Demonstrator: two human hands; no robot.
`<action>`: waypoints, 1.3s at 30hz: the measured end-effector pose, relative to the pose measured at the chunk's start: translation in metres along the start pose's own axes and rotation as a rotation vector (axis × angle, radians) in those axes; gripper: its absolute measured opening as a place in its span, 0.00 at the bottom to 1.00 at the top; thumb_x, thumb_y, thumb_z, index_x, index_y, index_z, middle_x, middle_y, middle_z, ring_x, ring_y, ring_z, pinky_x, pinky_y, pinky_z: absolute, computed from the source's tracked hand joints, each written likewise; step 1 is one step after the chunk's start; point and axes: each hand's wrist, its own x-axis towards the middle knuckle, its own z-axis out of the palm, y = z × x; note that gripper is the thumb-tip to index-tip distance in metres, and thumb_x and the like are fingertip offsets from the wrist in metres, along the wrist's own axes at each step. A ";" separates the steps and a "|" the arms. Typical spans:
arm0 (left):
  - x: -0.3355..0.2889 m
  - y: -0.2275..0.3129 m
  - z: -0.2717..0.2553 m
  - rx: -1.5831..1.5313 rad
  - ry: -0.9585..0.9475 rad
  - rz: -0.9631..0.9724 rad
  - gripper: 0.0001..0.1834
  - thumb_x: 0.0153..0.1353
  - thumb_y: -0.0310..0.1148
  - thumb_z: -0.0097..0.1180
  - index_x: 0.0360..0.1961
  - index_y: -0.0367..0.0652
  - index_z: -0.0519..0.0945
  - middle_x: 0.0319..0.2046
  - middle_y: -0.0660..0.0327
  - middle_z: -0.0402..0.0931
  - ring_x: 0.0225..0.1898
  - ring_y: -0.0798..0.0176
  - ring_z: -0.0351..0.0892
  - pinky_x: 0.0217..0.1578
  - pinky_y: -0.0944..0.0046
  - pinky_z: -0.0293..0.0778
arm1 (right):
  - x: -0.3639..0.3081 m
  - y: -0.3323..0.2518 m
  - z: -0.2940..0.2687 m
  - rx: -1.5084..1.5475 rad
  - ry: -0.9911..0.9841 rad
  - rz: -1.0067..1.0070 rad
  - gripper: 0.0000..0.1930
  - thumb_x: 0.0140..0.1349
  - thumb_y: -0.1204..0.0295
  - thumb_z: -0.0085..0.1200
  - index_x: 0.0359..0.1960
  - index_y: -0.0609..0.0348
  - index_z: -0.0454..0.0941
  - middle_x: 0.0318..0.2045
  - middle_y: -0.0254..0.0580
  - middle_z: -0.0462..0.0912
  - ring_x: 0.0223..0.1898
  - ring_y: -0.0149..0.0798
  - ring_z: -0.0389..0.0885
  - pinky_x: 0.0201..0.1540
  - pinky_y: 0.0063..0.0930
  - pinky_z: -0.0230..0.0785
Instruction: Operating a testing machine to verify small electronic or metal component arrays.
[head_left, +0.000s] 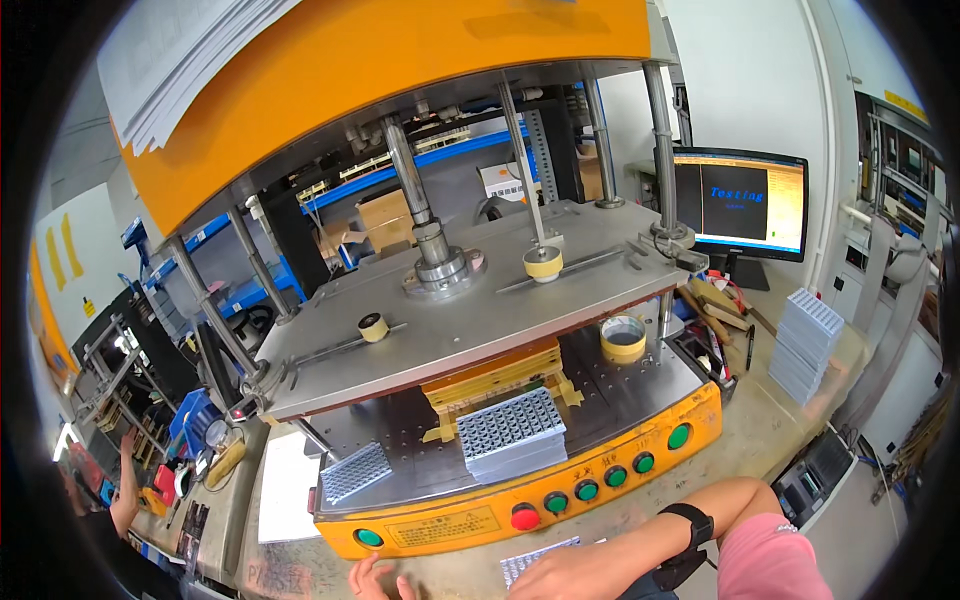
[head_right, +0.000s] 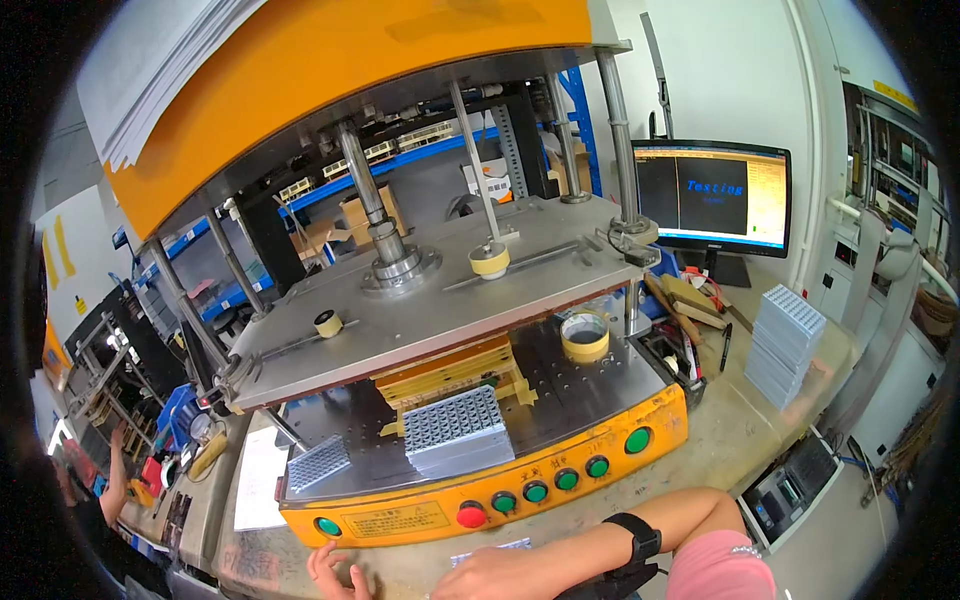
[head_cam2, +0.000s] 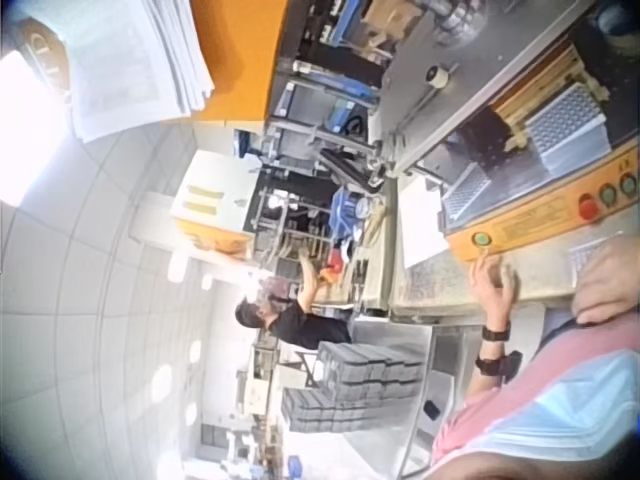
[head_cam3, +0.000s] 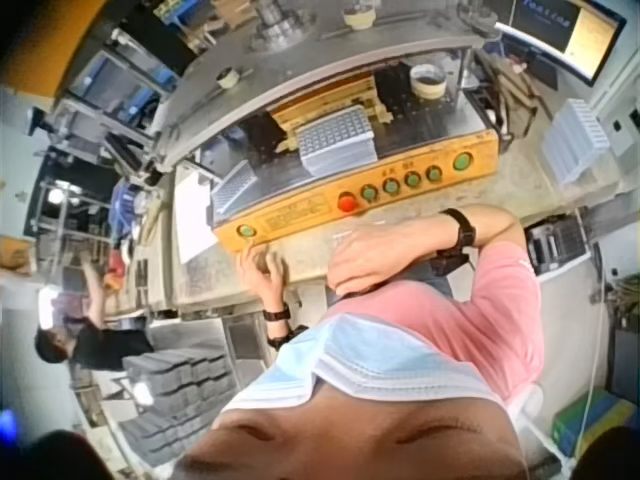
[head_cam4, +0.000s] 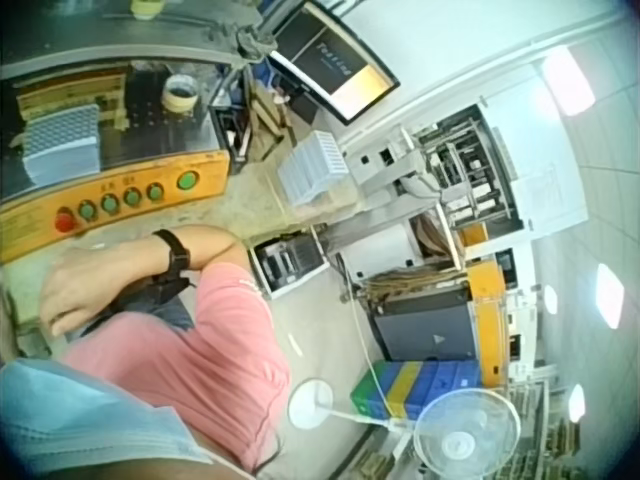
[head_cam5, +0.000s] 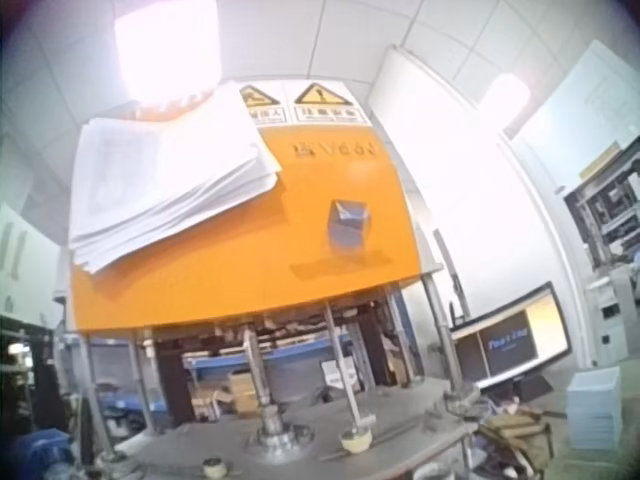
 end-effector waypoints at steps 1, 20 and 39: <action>-0.001 -0.001 -0.002 -0.023 -0.016 -0.008 0.13 0.61 0.34 0.59 0.45 0.39 0.80 0.49 0.47 0.78 0.55 0.42 0.72 0.62 0.44 0.60 | -0.001 0.003 0.001 0.015 0.036 -0.020 0.09 0.68 0.66 0.55 0.36 0.59 0.79 0.30 0.44 0.81 0.32 0.49 0.80 0.35 0.40 0.73; 0.132 -0.043 0.008 0.388 -0.516 0.169 0.28 0.71 0.52 0.47 0.65 0.49 0.71 0.66 0.55 0.68 0.68 0.48 0.62 0.69 0.38 0.45 | -0.006 -0.010 -0.008 -0.062 0.085 -0.005 0.11 0.71 0.63 0.51 0.34 0.55 0.79 0.29 0.44 0.80 0.32 0.50 0.80 0.33 0.40 0.71; 0.249 0.078 0.034 -0.267 -0.403 0.501 0.08 0.65 0.34 0.58 0.41 0.43 0.82 0.43 0.56 0.83 0.48 0.50 0.78 0.51 0.55 0.70 | -0.008 0.002 -0.096 -0.588 0.429 0.164 0.05 0.63 0.70 0.60 0.35 0.57 0.81 0.29 0.37 0.82 0.31 0.41 0.80 0.35 0.32 0.70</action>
